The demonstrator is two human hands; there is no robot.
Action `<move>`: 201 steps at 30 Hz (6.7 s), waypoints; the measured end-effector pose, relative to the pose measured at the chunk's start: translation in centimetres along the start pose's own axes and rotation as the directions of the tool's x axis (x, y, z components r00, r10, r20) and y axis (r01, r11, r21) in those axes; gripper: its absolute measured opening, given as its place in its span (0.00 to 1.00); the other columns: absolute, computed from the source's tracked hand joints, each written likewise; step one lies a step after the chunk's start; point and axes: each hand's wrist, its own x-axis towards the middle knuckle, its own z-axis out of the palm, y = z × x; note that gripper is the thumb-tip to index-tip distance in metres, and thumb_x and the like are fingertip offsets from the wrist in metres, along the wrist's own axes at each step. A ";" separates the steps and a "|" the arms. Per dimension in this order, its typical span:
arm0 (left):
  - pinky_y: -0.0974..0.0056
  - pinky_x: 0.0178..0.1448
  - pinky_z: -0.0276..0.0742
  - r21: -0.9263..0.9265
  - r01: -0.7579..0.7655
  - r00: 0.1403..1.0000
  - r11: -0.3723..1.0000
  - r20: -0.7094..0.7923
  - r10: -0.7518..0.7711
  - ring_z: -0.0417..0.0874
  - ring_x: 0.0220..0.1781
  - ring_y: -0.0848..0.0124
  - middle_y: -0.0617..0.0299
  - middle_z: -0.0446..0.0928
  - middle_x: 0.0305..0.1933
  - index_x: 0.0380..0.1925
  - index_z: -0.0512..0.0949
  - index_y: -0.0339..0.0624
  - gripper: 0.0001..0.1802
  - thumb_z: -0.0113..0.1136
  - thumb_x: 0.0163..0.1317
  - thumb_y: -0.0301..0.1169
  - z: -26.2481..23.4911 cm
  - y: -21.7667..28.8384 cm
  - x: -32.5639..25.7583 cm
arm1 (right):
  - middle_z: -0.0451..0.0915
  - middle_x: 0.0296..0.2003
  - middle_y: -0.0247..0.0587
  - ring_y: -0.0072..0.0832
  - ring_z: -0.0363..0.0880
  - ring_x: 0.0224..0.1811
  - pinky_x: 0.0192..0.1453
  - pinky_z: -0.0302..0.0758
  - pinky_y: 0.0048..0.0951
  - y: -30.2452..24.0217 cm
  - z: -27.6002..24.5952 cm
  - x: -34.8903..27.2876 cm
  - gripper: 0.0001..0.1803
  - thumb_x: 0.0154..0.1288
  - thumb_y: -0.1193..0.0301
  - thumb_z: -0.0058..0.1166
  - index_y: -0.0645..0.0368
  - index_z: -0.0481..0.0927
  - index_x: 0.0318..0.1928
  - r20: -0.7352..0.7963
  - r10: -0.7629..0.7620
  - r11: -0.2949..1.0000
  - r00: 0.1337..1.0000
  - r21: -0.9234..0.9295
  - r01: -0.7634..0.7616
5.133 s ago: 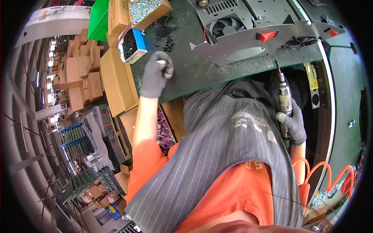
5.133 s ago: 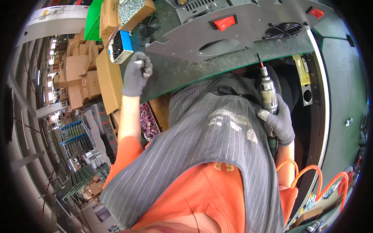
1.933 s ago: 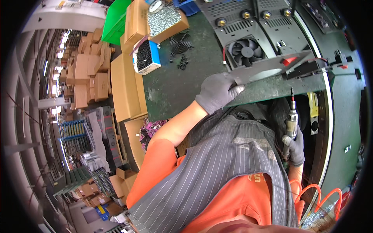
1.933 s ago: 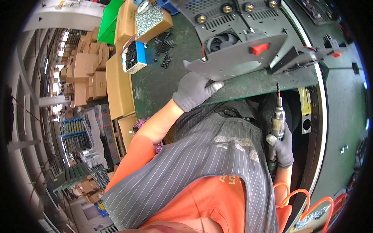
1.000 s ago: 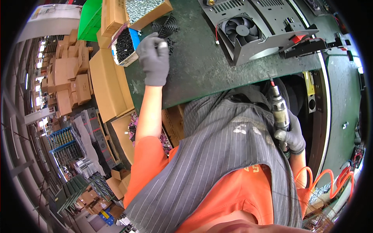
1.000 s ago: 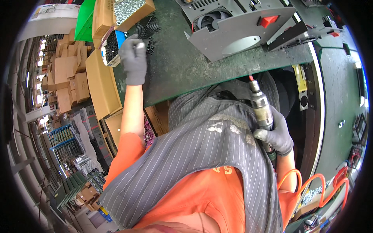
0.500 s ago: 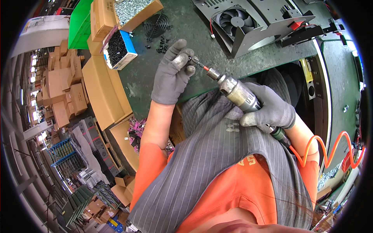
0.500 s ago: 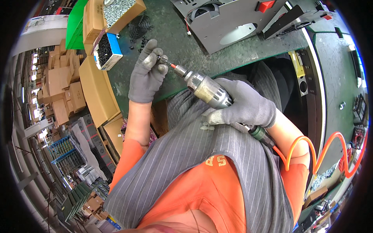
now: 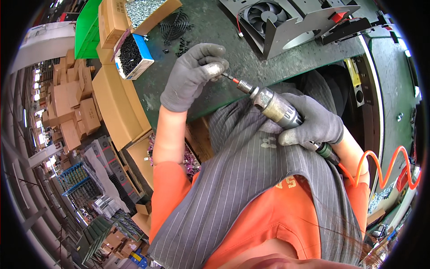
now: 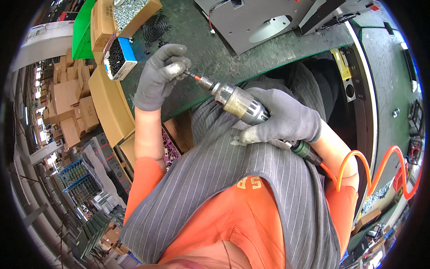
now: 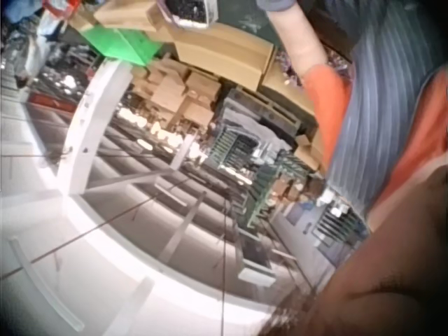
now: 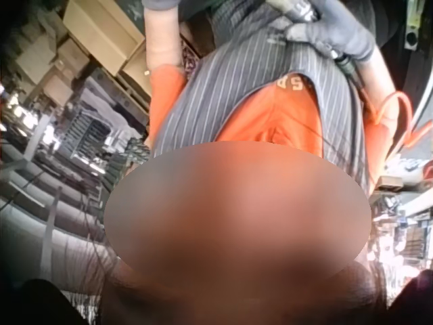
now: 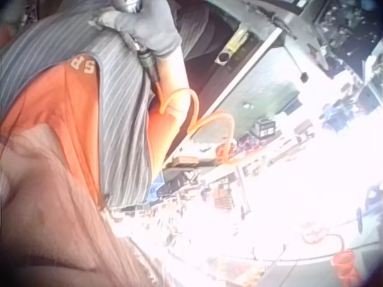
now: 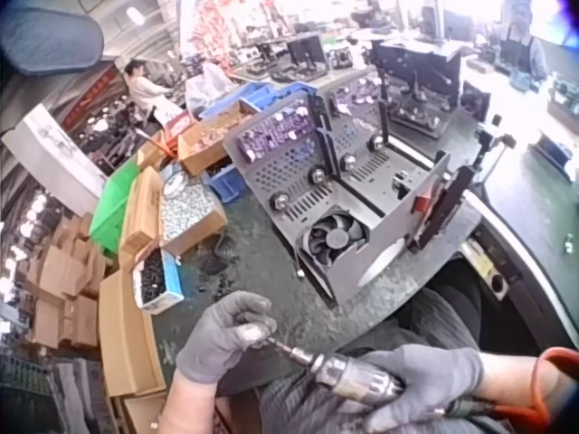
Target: The person uses a pneumatic screwdriver to fasten screws into a metal chassis with a cooling fan. They repeatedly pick screws from a tray and drive them into the device. The person also handles a cardboard box and a pair of pliers on the workbench.
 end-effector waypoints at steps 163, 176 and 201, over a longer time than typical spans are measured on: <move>0.64 0.37 0.76 0.573 -0.275 0.894 0.772 0.447 -0.013 0.80 0.29 0.70 0.56 0.79 0.28 0.58 0.74 0.41 0.23 0.57 0.63 0.35 8.3 5.6 13.0 | 0.79 0.24 0.44 0.28 0.78 0.20 0.22 0.75 0.23 -1.7 -5.5 -9.7 0.37 0.26 0.62 0.77 0.72 0.75 0.38 -0.540 0.342 0.892 0.769 0.445 -0.084; 0.64 0.44 0.77 0.515 -0.428 0.846 0.743 0.518 0.128 0.80 0.34 0.69 0.53 0.80 0.34 0.60 0.73 0.44 0.25 0.56 0.61 0.31 7.9 3.6 13.5 | 0.73 0.35 0.27 0.16 0.68 0.34 0.39 0.68 0.21 -1.5 -6.8 -10.6 0.53 0.32 0.56 0.80 0.65 0.67 0.60 -0.437 0.374 0.912 0.818 0.335 -0.238; 0.63 0.57 0.74 0.613 -0.508 0.857 0.606 0.290 0.425 0.81 0.50 0.63 0.54 0.80 0.48 0.55 0.74 0.34 0.24 0.53 0.69 0.43 4.1 -3.4 8.8 | 0.79 0.38 0.34 0.21 0.75 0.41 0.50 0.73 0.27 8.6 -4.9 -5.1 0.32 0.49 0.65 0.72 0.64 0.74 0.52 -0.400 -0.039 0.969 0.916 0.210 0.133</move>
